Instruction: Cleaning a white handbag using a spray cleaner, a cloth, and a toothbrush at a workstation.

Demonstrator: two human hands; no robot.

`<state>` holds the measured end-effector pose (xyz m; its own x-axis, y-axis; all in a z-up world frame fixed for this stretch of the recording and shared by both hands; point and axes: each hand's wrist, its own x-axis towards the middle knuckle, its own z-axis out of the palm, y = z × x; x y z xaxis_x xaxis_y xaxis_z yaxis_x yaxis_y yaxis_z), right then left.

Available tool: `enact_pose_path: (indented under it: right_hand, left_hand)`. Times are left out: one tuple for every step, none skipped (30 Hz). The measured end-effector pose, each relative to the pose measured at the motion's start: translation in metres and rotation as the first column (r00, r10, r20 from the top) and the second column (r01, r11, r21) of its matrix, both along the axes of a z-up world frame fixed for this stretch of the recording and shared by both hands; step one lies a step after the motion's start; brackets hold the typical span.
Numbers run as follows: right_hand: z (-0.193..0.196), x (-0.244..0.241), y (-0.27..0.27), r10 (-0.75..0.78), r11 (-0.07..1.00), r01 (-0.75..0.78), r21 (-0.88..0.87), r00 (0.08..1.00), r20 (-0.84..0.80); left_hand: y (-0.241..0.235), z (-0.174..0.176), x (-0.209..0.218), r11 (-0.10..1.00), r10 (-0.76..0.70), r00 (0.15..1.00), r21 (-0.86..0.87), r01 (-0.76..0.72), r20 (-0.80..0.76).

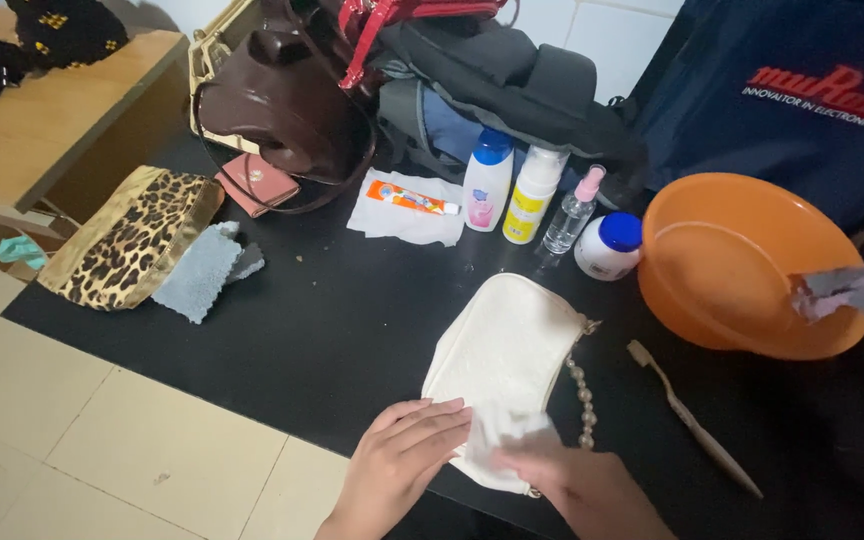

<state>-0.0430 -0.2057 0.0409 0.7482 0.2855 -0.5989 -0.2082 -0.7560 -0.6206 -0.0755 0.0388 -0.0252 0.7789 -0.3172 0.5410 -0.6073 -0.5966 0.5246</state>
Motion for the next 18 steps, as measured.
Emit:
enact_pose_path:
  right_hand:
    - [-0.005, -0.003, -0.006, 0.038, 0.999, -0.039, 0.027, 0.999, 0.035]
    - [-0.008, 0.000, -0.010, 0.040, 0.999, -0.041, 0.027, 0.998, 0.040]
    - [-0.012, 0.003, -0.014, -0.027, 0.991, 0.004, 0.133, 0.985, 0.171]
    - [-0.016, 0.004, -0.017, -0.108, 0.969, 0.037, 0.245, 0.953, 0.285]
    - [-0.005, 0.010, -0.008, -0.108, 0.968, 0.036, 0.247, 0.953, 0.284]
    - [0.005, 0.015, 0.001, -0.147, 0.964, 0.067, 0.257, 0.941, 0.305]
    - [0.016, 0.020, 0.010, -0.186, 0.958, 0.098, 0.268, 0.927, 0.326]
    - [0.025, 0.027, 0.021, -0.184, 0.958, 0.095, 0.270, 0.927, 0.327]
    - [0.035, 0.033, 0.032, -0.207, 0.912, 0.063, 0.406, 0.924, 0.322]
    - [0.045, 0.040, 0.042, -0.227, 0.846, 0.026, 0.533, 0.921, 0.316]
    - [0.048, 0.048, 0.048, -0.225, 0.845, 0.020, 0.534, 0.920, 0.321]
    - [0.050, 0.054, 0.052, -0.237, 0.835, -0.036, 0.548, 0.877, 0.418]
    - [0.053, 0.062, 0.056, -0.251, 0.826, -0.094, 0.557, 0.823, 0.510]
    - [0.051, 0.064, 0.060, -0.250, 0.825, -0.097, 0.556, 0.820, 0.514]
    - [0.048, 0.067, 0.063, -0.317, 0.783, 0.061, 0.619, 0.895, 0.314]
    - [0.046, 0.071, 0.066, -0.373, 0.731, 0.226, 0.644, 0.923, 0.099]
    - [0.038, 0.071, 0.067, -0.371, 0.731, 0.221, 0.646, 0.923, 0.104]
    - [0.029, 0.072, 0.067, -0.417, 0.684, 0.261, 0.681, 0.906, 0.071]
  left_hand:
    - [0.001, 0.005, 0.001, 0.999, -0.023, 0.996, -0.024, 0.021, -0.087]
    - [0.003, 0.019, 0.001, 1.000, -0.021, 0.996, -0.024, 0.019, -0.082]
    - [0.006, 0.033, 0.001, 0.997, -0.058, 0.959, -0.070, 0.040, -0.277]
    - [0.009, 0.047, 0.000, 0.992, -0.104, 0.880, -0.117, 0.056, -0.463]
    - [0.011, 0.066, 0.002, 0.992, -0.102, 0.880, -0.115, 0.055, -0.464]
    - [0.012, 0.085, 0.004, 0.976, -0.176, 0.769, -0.211, 0.054, -0.614]
    - [0.013, 0.103, 0.006, 0.952, -0.258, 0.629, -0.305, 0.035, -0.733]
    - [0.010, 0.094, 0.014, 0.952, -0.255, 0.631, -0.303, 0.033, -0.732]
    - [0.007, 0.085, 0.023, 0.924, -0.229, 0.699, -0.377, -0.063, -0.677]
    - [0.004, 0.076, 0.033, 0.878, -0.192, 0.763, -0.456, -0.147, -0.617]
    - [0.007, 0.076, 0.044, 0.878, -0.190, 0.767, -0.456, -0.148, -0.613]
    - [0.009, 0.075, 0.055, 0.811, -0.236, 0.750, -0.551, -0.198, -0.617]
    - [0.012, 0.074, 0.067, 0.731, -0.283, 0.736, -0.635, -0.249, -0.615]
    - [0.018, 0.072, 0.078, 0.731, -0.282, 0.740, -0.636, -0.247, -0.611]
    - [0.025, 0.070, 0.090, 0.646, -0.325, 0.696, -0.687, -0.332, -0.641]
    - [0.031, 0.068, 0.103, 0.553, -0.371, 0.652, -0.721, -0.417, -0.661]
    - [0.044, 0.066, 0.119, 0.552, -0.369, 0.657, -0.724, -0.414, -0.658]
    - [0.058, 0.064, 0.136, 0.605, -0.204, 0.700, -0.650, -0.460, -0.685]
